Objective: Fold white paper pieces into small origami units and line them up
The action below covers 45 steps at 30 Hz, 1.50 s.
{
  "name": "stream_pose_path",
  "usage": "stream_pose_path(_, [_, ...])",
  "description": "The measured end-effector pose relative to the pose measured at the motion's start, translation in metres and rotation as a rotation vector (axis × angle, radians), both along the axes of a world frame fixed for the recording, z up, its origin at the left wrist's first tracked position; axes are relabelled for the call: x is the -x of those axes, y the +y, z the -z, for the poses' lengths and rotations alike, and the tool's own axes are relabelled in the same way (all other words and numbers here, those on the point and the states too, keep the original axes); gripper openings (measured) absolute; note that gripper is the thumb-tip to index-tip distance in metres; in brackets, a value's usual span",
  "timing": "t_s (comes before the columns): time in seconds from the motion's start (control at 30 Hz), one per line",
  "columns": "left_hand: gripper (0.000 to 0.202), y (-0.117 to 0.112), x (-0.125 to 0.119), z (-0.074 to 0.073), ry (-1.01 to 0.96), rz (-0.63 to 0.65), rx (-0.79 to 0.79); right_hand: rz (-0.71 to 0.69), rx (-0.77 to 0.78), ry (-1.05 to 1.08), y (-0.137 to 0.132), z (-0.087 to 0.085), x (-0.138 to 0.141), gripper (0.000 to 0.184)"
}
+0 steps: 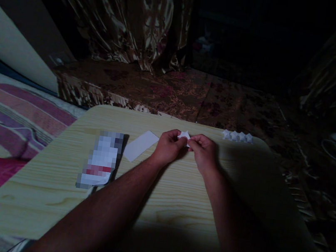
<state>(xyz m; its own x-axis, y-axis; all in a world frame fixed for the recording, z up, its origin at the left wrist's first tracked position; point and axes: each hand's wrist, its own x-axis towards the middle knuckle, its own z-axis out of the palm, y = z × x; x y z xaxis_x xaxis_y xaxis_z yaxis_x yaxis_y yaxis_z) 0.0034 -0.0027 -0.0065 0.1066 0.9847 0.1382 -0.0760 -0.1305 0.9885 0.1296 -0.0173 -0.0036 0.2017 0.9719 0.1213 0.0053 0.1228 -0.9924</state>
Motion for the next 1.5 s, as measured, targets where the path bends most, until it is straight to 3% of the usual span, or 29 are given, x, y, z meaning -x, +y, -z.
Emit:
stream_pose_path(0.5, [0.02, 0.001, 0.0, -0.001, 0.007, -0.01, 0.011, 0.007, -0.034, -0.003, -0.001, -0.004, -0.002, 0.015])
stream_pose_path(0.77, [0.026, -0.001, -0.001, -0.007, -0.148, 0.072, 0.064, 0.035, -0.061, 0.035, 0.001, 0.002, -0.004, 0.019])
stream_pose_path(0.93, [0.031, 0.0, -0.001, -0.007, -0.227, 0.026, 0.048, 0.002, -0.035, 0.053, 0.0, 0.002, -0.002, 0.027])
stream_pose_path(1.07, [0.028, -0.001, -0.001, -0.007, -0.168, 0.008, 0.027, 0.124, -0.045, 0.029, 0.003, 0.004, -0.005, 0.038])
stream_pose_path(1.17, [0.027, -0.002, -0.001, -0.007, -0.105, 0.044, 0.001, 0.18, -0.09, 0.059, 0.006, 0.004, -0.01, 0.023])
stream_pose_path(1.23, [0.029, -0.003, -0.002, -0.007, -0.072, 0.072, -0.015, 0.161, -0.116, 0.124, 0.007, 0.003, -0.012, 0.017])
stream_pose_path(1.3, [0.031, -0.004, -0.003, -0.008, -0.035, 0.097, -0.044, 0.11, -0.125, 0.155, 0.006, 0.0, -0.012, 0.029])
stream_pose_path(1.5, [0.038, -0.007, -0.004, -0.007, 0.021, 0.154, -0.089, -0.01, -0.115, 0.072, 0.0, -0.006, -0.006, 0.025])
